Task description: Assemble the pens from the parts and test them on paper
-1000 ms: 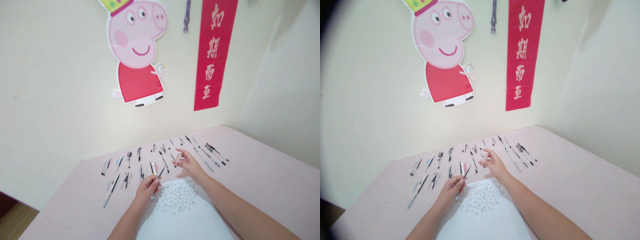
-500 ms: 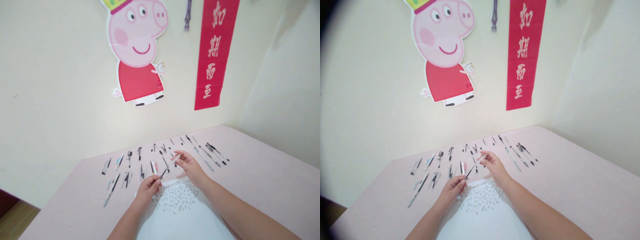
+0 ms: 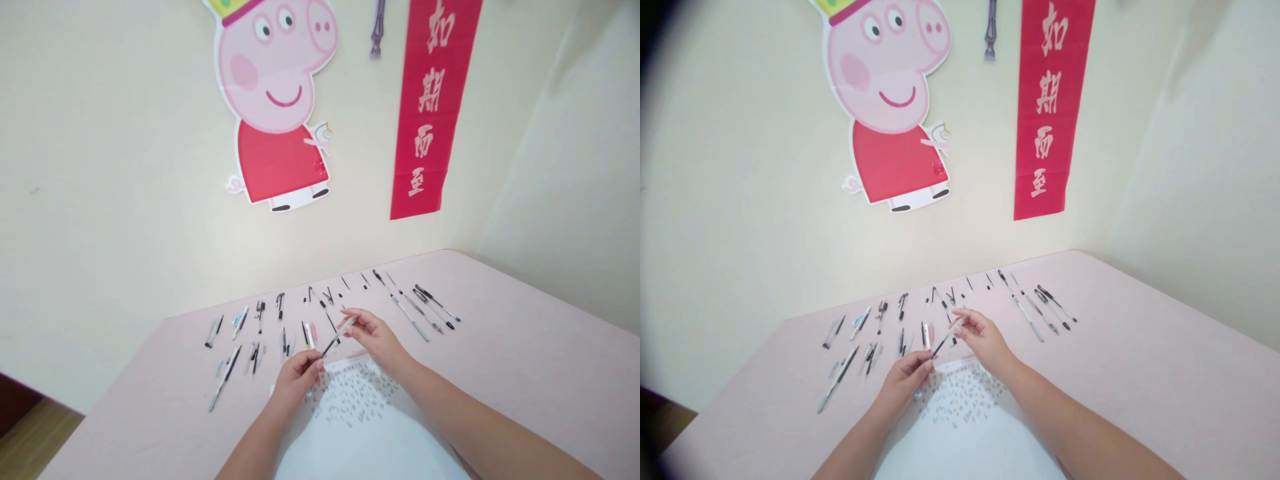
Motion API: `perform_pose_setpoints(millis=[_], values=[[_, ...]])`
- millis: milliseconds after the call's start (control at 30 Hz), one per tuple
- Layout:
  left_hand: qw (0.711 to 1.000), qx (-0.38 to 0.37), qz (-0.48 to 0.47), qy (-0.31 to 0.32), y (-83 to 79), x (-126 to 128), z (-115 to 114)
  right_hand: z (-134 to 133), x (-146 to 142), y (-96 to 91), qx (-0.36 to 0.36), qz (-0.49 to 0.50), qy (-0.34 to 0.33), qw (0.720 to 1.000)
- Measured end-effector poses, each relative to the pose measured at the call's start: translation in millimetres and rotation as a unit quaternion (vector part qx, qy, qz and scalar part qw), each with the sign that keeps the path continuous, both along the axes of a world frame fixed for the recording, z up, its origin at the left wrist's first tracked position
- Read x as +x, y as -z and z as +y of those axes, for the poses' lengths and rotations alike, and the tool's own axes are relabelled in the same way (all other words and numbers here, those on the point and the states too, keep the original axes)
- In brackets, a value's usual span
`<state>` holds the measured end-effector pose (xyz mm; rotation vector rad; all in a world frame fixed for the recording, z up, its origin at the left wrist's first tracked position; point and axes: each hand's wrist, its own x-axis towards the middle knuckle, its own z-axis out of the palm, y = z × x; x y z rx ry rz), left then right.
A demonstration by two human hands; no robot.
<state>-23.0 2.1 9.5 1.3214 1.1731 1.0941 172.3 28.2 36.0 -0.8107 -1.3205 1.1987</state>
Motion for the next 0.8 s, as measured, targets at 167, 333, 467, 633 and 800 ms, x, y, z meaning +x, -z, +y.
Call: perform_pose_setpoints(millis=[167, 333, 467, 633, 800], values=[[0.992, 0.093, 0.079, -0.026, 3.3, -5.3, 3.5, -1.3, -0.2, -2.3, -0.013, -0.010, -0.007, 1.000], [0.972, 0.173, 0.159, -0.028, 0.3, -7.6, 3.8, -2.2, -1.2, -1.4, -0.007, -0.056, -0.007, 0.998], [0.959, 0.210, 0.191, -0.027, -2.4, -8.6, 1.9, -3.1, -2.7, 0.9, 0.016, -0.128, 0.010, 0.992], [0.942, 0.243, 0.230, -0.027, -1.9, -10.0, 0.4, -3.4, -2.9, 0.7, 0.053, -0.211, 0.023, 0.976], [0.931, 0.250, 0.262, -0.034, -2.6, -10.1, -0.3, -3.4, -5.6, 4.3, 0.056, -0.237, 0.026, 0.969]])
